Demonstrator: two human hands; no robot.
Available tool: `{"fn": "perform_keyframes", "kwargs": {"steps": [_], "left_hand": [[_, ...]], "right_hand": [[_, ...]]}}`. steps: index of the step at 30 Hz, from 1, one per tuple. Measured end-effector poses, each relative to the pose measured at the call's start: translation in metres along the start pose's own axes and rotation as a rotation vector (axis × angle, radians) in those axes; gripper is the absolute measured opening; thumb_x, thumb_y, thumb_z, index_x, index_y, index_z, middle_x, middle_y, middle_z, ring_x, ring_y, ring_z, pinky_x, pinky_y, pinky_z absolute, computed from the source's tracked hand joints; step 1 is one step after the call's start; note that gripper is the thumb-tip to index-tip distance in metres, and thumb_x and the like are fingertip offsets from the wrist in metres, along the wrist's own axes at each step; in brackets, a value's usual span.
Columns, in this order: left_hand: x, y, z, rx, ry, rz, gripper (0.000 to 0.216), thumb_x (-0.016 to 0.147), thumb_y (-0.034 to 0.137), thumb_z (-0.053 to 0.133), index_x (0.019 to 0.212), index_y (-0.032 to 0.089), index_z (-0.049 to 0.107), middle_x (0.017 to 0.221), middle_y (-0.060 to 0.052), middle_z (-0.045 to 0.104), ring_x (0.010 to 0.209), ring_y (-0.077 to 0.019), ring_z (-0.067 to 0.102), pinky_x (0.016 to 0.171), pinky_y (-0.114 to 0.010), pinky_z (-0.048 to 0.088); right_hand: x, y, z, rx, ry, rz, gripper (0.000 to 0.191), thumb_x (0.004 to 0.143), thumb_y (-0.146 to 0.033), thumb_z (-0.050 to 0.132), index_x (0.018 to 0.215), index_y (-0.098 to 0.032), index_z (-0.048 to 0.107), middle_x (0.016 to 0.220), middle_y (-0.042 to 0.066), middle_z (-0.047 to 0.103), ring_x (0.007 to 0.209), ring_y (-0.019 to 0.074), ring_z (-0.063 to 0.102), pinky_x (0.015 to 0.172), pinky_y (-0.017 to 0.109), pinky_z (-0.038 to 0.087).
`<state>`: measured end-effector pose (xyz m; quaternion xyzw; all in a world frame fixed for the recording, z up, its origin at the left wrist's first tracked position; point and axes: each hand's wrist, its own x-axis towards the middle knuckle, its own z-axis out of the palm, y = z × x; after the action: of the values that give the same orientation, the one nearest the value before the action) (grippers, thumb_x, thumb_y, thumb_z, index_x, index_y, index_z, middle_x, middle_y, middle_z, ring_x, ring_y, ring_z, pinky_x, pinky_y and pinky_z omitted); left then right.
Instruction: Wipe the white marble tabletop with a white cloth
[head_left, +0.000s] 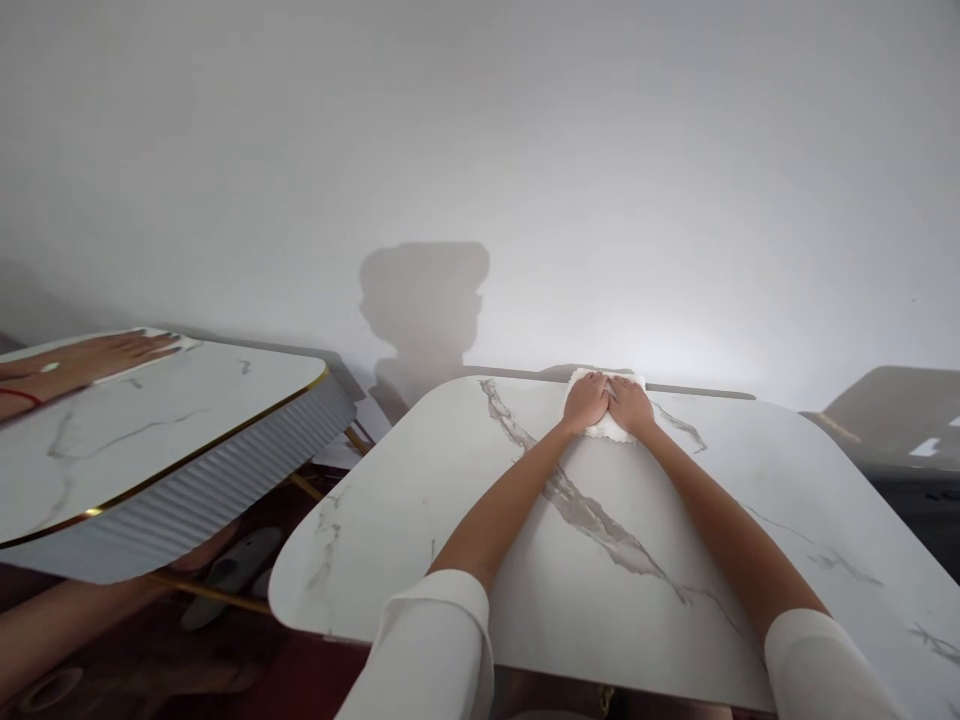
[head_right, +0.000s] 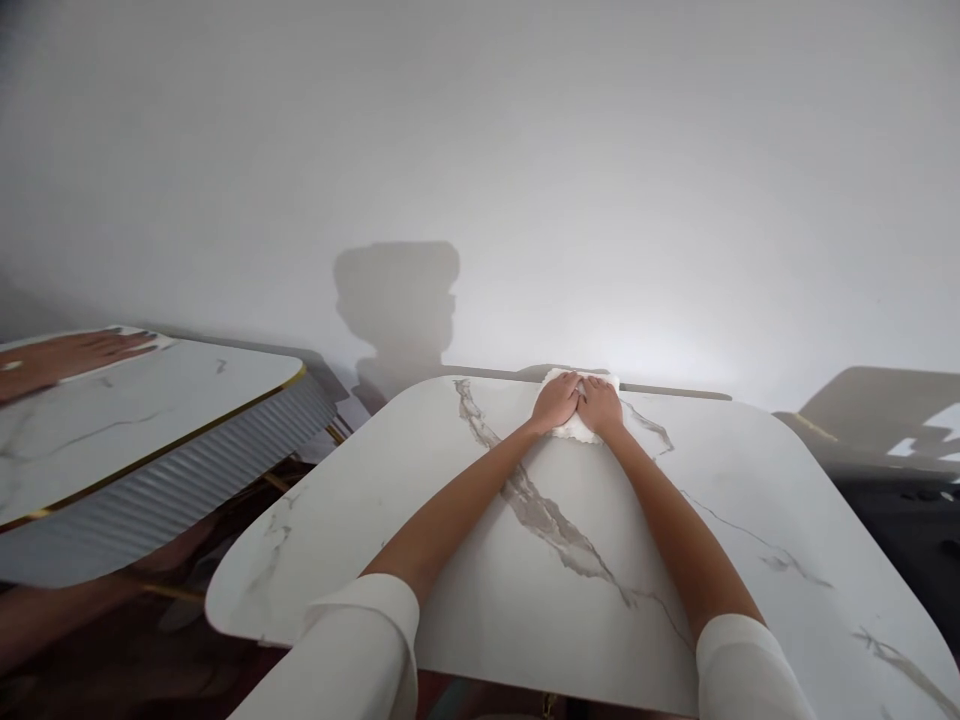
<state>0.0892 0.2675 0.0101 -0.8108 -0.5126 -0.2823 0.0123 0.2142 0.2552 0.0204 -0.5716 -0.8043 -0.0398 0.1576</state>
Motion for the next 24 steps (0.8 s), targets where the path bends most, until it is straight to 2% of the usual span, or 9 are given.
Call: {"fn": "perform_keyframes", "kwargs": {"steps": [6, 12, 16, 20, 24], "left_hand": [[-0.004, 0.009, 0.001, 0.001, -0.013, 0.088, 0.038, 0.09, 0.013, 0.032, 0.121, 0.014, 0.053, 0.133, -0.009, 0.055, 0.128, -0.0201, 0.045, 0.11, -0.035, 0.033], [-0.03, 0.015, -0.004, 0.027, -0.015, 0.133, 0.04, 0.091, 0.015, 0.031, 0.125, 0.015, 0.051, 0.137, -0.01, 0.053, 0.131, -0.0191, 0.043, 0.112, -0.036, 0.032], [-0.063, 0.016, -0.015, 0.031, -0.014, 0.107, 0.041, 0.09, 0.015, 0.034, 0.127, 0.014, 0.05, 0.138, -0.012, 0.051, 0.132, -0.0207, 0.042, 0.112, -0.041, 0.033], [-0.109, 0.019, -0.034, 0.013, 0.002, 0.092, 0.042, 0.089, 0.017, 0.034, 0.128, 0.014, 0.05, 0.138, -0.013, 0.051, 0.132, -0.0224, 0.042, 0.113, -0.042, 0.031], [-0.159, 0.032, -0.052, -0.03, -0.015, -0.038, 0.045, 0.088, 0.018, 0.034, 0.13, 0.014, 0.05, 0.142, -0.012, 0.048, 0.135, -0.0242, 0.039, 0.115, -0.043, 0.03]], "right_hand": [[-0.018, -0.002, -0.004, -0.033, 0.037, 0.097, 0.047, 0.096, -0.019, 0.031, 0.138, -0.007, 0.045, 0.143, 0.013, 0.046, 0.132, 0.0242, 0.037, 0.109, 0.037, 0.025], [-0.048, -0.02, -0.01, -0.07, 0.017, 0.113, 0.049, 0.095, -0.02, 0.031, 0.14, -0.004, 0.042, 0.146, 0.013, 0.042, 0.135, 0.0253, 0.034, 0.11, 0.037, 0.024], [-0.073, -0.042, -0.013, -0.11, 0.014, 0.067, 0.048, 0.097, -0.022, 0.031, 0.139, -0.003, 0.044, 0.145, 0.015, 0.043, 0.133, 0.0279, 0.036, 0.109, 0.04, 0.025], [-0.104, -0.071, -0.015, -0.116, 0.004, -0.01, 0.049, 0.097, -0.021, 0.03, 0.14, -0.002, 0.042, 0.146, 0.017, 0.042, 0.134, 0.0291, 0.036, 0.11, 0.041, 0.025], [-0.145, -0.093, -0.021, -0.102, 0.011, -0.101, 0.049, 0.095, -0.019, 0.031, 0.139, -0.001, 0.043, 0.145, 0.018, 0.042, 0.134, 0.0298, 0.036, 0.11, 0.042, 0.026]]}}
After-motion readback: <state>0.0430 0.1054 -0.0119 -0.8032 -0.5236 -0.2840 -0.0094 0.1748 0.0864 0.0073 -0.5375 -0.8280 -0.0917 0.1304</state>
